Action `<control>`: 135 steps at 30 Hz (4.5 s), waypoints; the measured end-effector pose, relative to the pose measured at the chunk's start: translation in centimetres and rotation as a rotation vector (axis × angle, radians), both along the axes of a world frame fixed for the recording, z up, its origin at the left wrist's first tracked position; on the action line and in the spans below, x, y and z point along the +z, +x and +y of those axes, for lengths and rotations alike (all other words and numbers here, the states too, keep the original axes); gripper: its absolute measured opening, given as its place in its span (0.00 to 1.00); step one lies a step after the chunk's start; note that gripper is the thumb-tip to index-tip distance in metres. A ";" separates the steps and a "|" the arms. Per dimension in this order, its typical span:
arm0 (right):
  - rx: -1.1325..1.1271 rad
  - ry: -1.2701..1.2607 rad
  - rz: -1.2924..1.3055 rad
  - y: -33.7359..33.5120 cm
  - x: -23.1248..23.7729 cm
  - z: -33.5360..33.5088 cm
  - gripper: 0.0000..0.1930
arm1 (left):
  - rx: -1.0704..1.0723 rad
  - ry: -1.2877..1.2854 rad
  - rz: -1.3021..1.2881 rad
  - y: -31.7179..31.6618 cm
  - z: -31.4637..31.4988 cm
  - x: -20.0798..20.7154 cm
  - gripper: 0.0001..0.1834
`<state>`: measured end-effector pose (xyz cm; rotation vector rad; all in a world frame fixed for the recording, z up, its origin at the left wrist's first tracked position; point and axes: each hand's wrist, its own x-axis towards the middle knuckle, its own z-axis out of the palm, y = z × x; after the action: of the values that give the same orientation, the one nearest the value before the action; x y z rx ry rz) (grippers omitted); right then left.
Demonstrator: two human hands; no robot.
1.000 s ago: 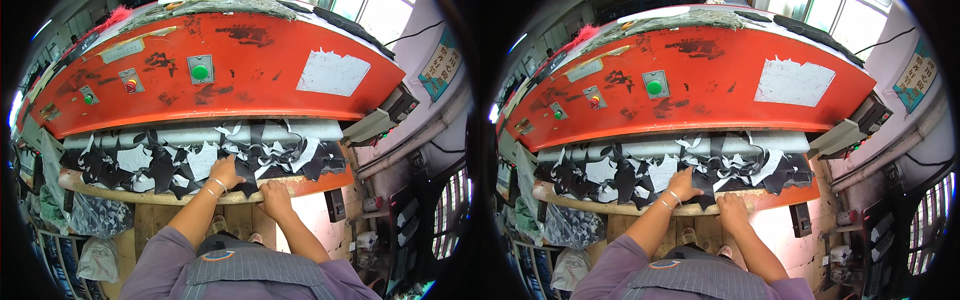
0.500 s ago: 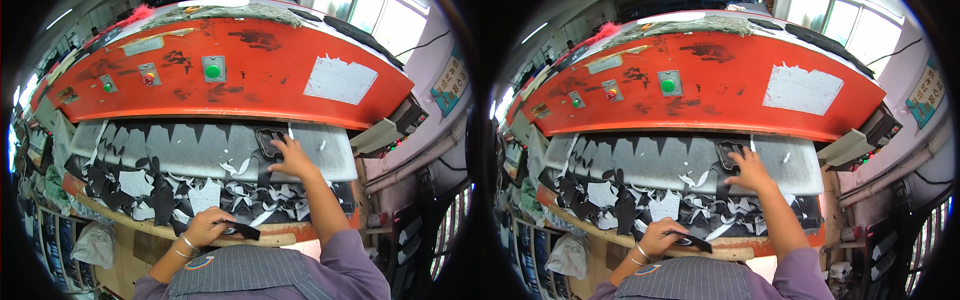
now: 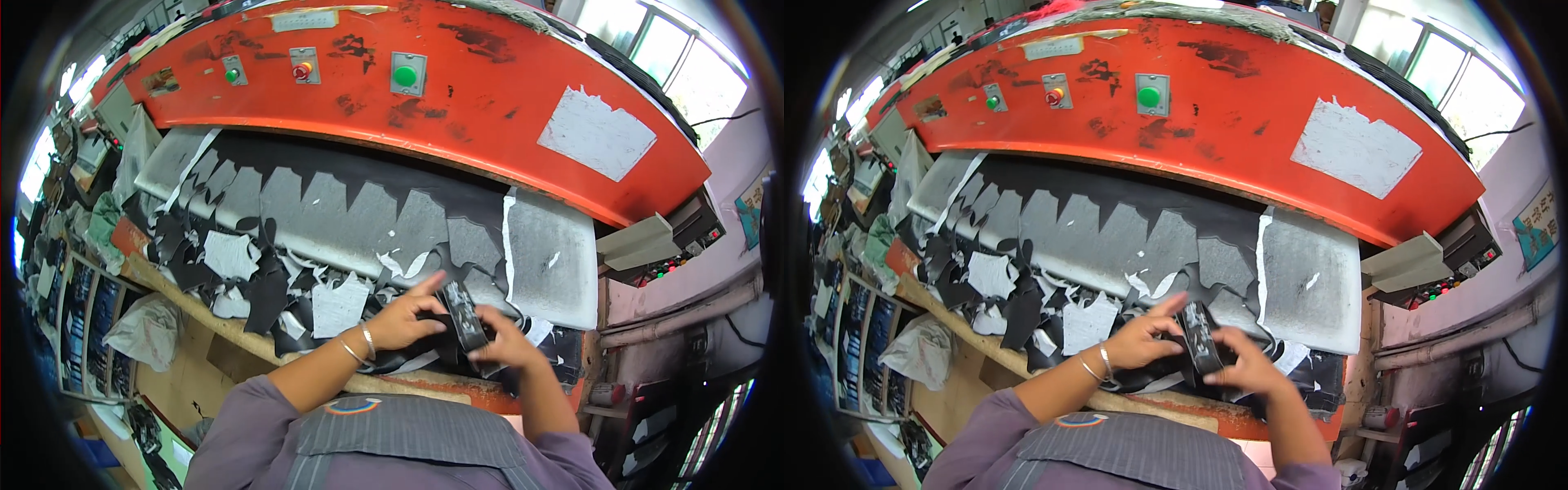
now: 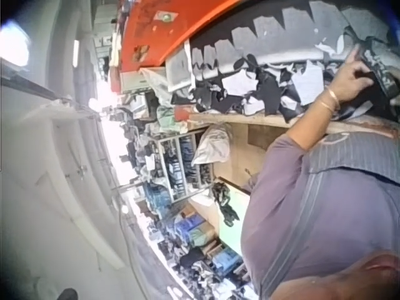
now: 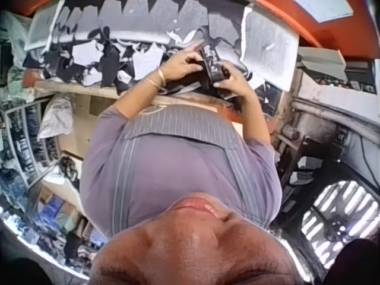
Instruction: Using a hydraulic press with a metal die to cut pieces from a sheet of material.
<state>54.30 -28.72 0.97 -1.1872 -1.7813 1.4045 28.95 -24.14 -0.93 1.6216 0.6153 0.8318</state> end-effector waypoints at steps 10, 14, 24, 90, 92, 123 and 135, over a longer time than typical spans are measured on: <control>-0.016 0.128 -0.179 -3.6 0.0 -7.7 0.29 | 0.245 -0.171 0.290 -1.6 -10.1 1.6 0.10; -0.024 0.144 -0.439 -3.7 0.3 -6.7 0.31 | 0.670 -0.026 0.419 -9.3 -10.0 2.2 0.18; 0.304 0.507 -0.723 -13.7 7.0 -2.6 0.31 | 1.039 -0.087 1.294 -24.1 -5.8 -0.8 0.21; 0.025 0.030 -0.705 -52.8 4.5 15.4 0.18 | 1.283 -0.211 -0.133 -71.1 7.9 -2.0 0.22; -0.117 0.127 -0.314 -48.4 4.9 15.0 0.12 | 1.394 0.029 -0.280 -72.0 5.4 1.1 0.22; 0.218 0.335 -0.461 -59.6 1.9 11.7 0.18 | 1.529 -0.462 -0.982 -59.5 -27.6 -7.1 0.16; 0.768 0.451 -0.435 -50.1 3.2 6.6 0.33 | 2.573 -0.757 -0.770 -41.4 -65.4 -28.3 0.21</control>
<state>4.22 -22.09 4.13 -0.6001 -2.8736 1.0299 -12.47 -89.57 -29.25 -1.1281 1.8854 2.1500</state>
